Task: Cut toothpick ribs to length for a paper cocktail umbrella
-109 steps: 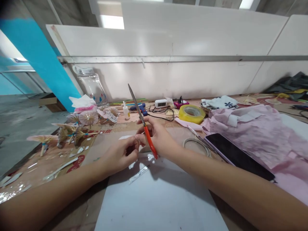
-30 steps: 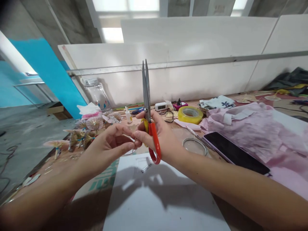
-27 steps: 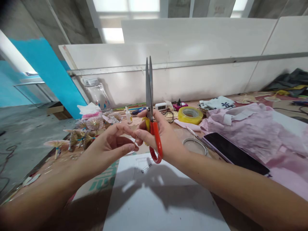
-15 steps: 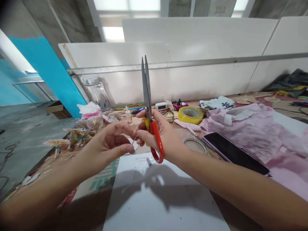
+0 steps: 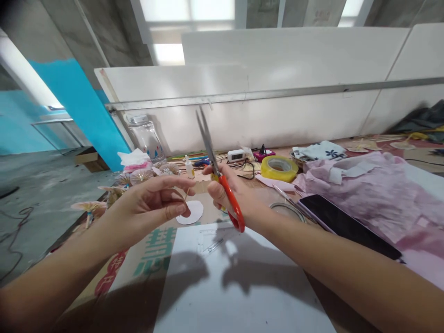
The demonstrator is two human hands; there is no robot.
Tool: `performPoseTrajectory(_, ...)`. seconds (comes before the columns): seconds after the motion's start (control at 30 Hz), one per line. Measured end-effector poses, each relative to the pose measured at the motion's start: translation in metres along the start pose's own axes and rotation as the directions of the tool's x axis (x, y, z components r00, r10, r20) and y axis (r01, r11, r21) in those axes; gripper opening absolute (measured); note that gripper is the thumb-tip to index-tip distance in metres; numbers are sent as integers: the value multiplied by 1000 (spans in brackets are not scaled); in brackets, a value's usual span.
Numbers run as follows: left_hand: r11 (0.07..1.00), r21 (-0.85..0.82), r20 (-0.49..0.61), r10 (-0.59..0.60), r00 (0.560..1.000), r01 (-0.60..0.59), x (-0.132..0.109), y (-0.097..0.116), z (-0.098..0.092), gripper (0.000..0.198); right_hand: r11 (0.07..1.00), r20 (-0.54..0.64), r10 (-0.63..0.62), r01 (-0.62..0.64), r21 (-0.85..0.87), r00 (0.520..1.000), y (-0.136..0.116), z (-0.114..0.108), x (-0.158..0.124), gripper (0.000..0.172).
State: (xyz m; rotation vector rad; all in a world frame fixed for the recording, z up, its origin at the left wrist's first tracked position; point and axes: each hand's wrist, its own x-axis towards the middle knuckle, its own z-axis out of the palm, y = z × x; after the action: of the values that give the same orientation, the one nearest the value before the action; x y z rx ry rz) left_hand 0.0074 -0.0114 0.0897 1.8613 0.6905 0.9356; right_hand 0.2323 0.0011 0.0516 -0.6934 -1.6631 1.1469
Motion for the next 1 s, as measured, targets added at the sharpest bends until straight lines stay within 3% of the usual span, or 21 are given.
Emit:
performPoseTrajectory(0.2,994,103,-150,53,987,-38,4,12,-19,35,984,73,-11,24,-179,997,3,-10,-1,59)
performPoseTrajectory(0.3,986,167,-225,52,973,-14,6,14,-34,42,921,115,100,-48,-386,988,0,-13,-4,53)
performPoseTrajectory(0.4,985,171,-235,24,972,17,7,11,-47,47,878,98,205,-139,-458,974,-4,-10,-8,52)
performPoseTrajectory(0.67,999,27,-74,-28,997,30,10,4,-50,45,898,210,318,-223,-379,924,-2,4,-13,42)
performPoseTrajectory(0.87,975,-221,136,67,988,-35,14,-7,-45,34,947,291,263,-188,-261,920,0,3,-20,59)
performPoseTrajectory(1.0,925,-377,181,123,976,-47,16,-20,-48,35,953,335,252,-173,-250,908,0,2,-23,65)
